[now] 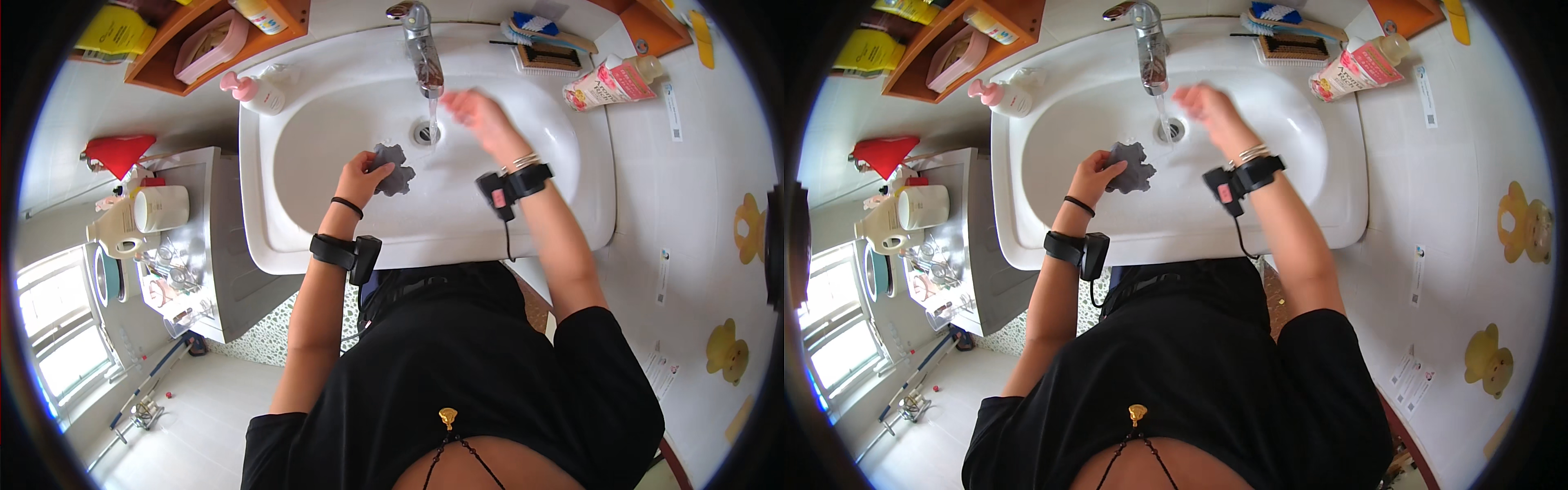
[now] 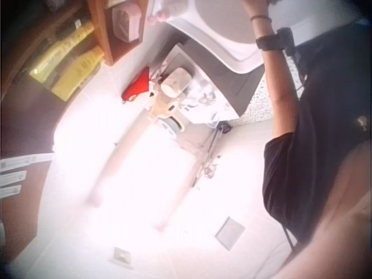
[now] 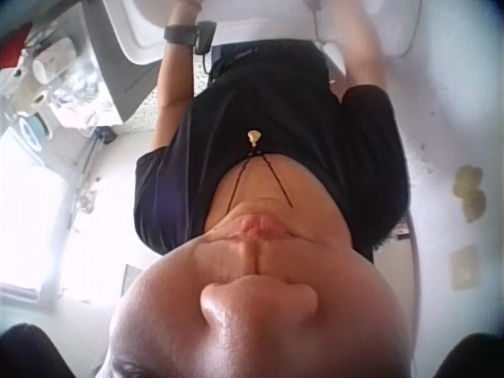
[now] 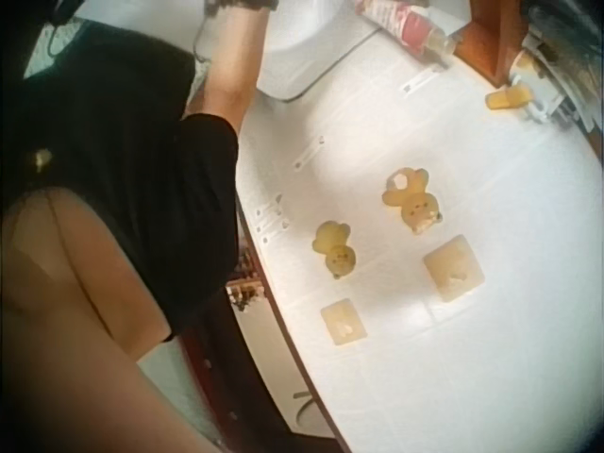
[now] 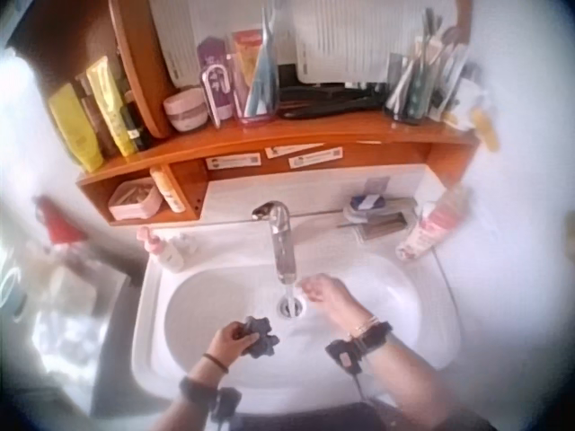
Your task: The person washes a cloth in a sink by rinsing it with water, pouring liquid from a bottle onto it, and wringing it out repeatedly.
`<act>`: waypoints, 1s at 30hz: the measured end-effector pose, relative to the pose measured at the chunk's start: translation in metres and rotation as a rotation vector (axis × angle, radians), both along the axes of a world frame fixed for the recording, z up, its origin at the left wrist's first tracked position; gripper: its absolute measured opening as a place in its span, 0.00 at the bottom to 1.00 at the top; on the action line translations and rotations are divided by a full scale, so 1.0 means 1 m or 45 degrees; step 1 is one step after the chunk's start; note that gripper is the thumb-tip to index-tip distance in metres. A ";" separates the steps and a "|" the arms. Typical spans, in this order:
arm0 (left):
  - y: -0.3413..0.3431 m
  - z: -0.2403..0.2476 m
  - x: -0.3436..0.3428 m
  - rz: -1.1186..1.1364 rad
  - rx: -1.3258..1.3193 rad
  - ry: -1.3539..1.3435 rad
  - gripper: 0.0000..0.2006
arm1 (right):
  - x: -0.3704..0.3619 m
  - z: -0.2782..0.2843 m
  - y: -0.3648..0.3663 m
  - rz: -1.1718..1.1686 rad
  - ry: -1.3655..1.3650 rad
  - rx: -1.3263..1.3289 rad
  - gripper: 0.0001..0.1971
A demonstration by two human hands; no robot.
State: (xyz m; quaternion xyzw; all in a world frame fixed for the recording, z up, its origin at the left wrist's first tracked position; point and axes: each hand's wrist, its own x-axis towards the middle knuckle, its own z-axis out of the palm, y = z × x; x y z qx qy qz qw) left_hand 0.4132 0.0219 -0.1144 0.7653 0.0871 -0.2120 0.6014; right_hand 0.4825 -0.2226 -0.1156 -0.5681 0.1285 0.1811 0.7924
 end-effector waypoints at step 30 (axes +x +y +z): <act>-0.096 -0.037 0.092 -0.645 0.154 0.026 0.18 | -0.045 -0.026 -0.036 0.540 -0.165 -1.190 0.16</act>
